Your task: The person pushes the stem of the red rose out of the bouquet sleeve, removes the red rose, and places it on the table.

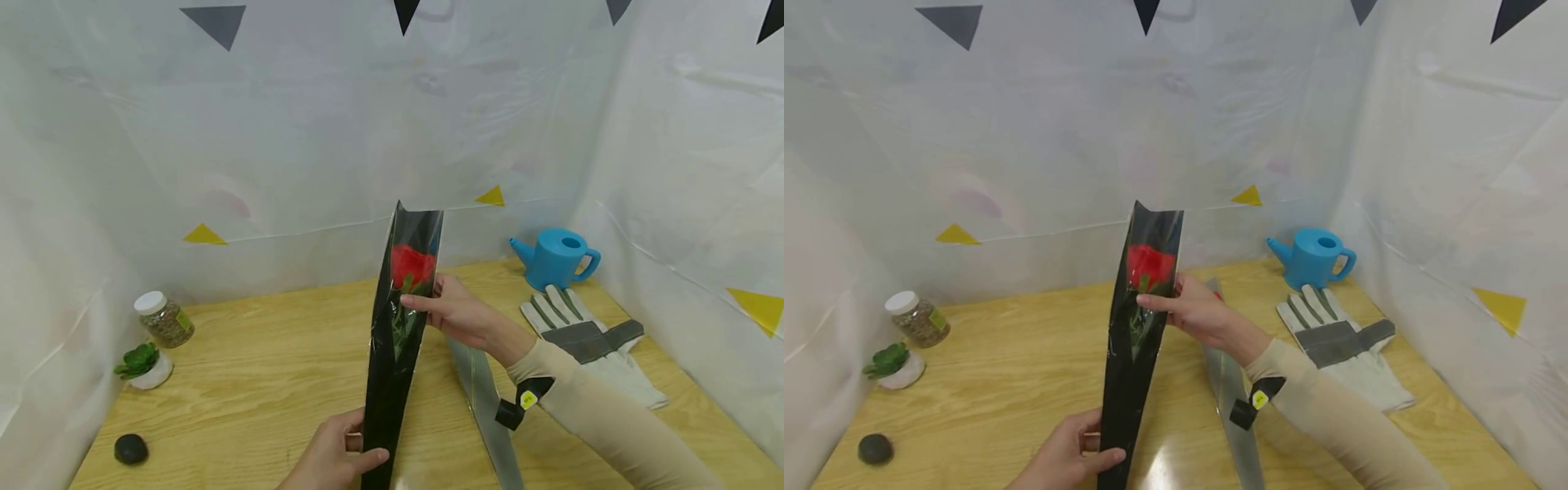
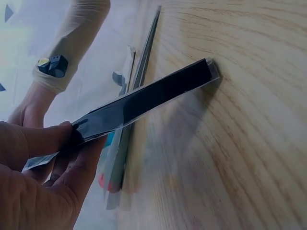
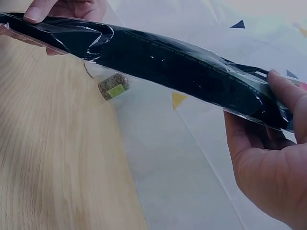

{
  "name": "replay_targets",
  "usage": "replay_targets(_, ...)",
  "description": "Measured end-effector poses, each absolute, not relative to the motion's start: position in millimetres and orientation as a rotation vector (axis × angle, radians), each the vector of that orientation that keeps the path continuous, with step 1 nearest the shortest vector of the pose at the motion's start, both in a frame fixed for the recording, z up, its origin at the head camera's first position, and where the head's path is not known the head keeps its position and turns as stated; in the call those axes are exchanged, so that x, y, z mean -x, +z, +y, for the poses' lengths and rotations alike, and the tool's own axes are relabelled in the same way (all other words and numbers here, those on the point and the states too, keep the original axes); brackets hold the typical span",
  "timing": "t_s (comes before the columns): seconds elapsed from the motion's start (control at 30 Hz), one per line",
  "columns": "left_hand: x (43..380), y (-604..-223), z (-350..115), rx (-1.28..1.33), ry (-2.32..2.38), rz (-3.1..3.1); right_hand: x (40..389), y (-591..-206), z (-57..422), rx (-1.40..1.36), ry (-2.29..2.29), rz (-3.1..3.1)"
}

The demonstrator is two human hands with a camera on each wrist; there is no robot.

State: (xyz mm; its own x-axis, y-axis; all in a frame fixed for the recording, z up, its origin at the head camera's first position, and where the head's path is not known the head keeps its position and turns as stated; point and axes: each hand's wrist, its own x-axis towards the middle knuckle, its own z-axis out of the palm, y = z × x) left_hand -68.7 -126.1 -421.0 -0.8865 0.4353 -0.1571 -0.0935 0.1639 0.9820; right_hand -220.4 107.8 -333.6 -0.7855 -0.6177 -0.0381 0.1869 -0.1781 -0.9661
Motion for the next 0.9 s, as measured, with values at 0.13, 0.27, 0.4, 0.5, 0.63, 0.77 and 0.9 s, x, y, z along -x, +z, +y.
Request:
replay_targets(0.13,67,-420,-125,-0.308,1.777,2.035,218,-333,107,0.540,-2.034,1.513)
replay_targets(0.27,63,-419,-123,-0.263,1.797,2.010,215,-332,106,0.585,-2.042,1.489)
replay_targets(0.4,61,-419,-121,-0.236,1.803,1.988,213,-332,105,0.571,-2.045,1.507)
replay_targets(0.5,59,-418,-121,-0.233,1.802,1.975,211,-333,103,0.521,-2.056,1.538)
replay_targets(0.63,57,-417,-124,-0.232,1.800,1.977,209,-334,100,0.474,-2.072,1.568)
replay_targets(0.77,59,-416,-125,-0.259,1.781,2.017,210,-335,95,0.462,-2.077,1.609)
replay_targets(0.9,62,-415,-123,-0.270,1.754,2.068,211,-335,91,0.468,-2.089,1.644)
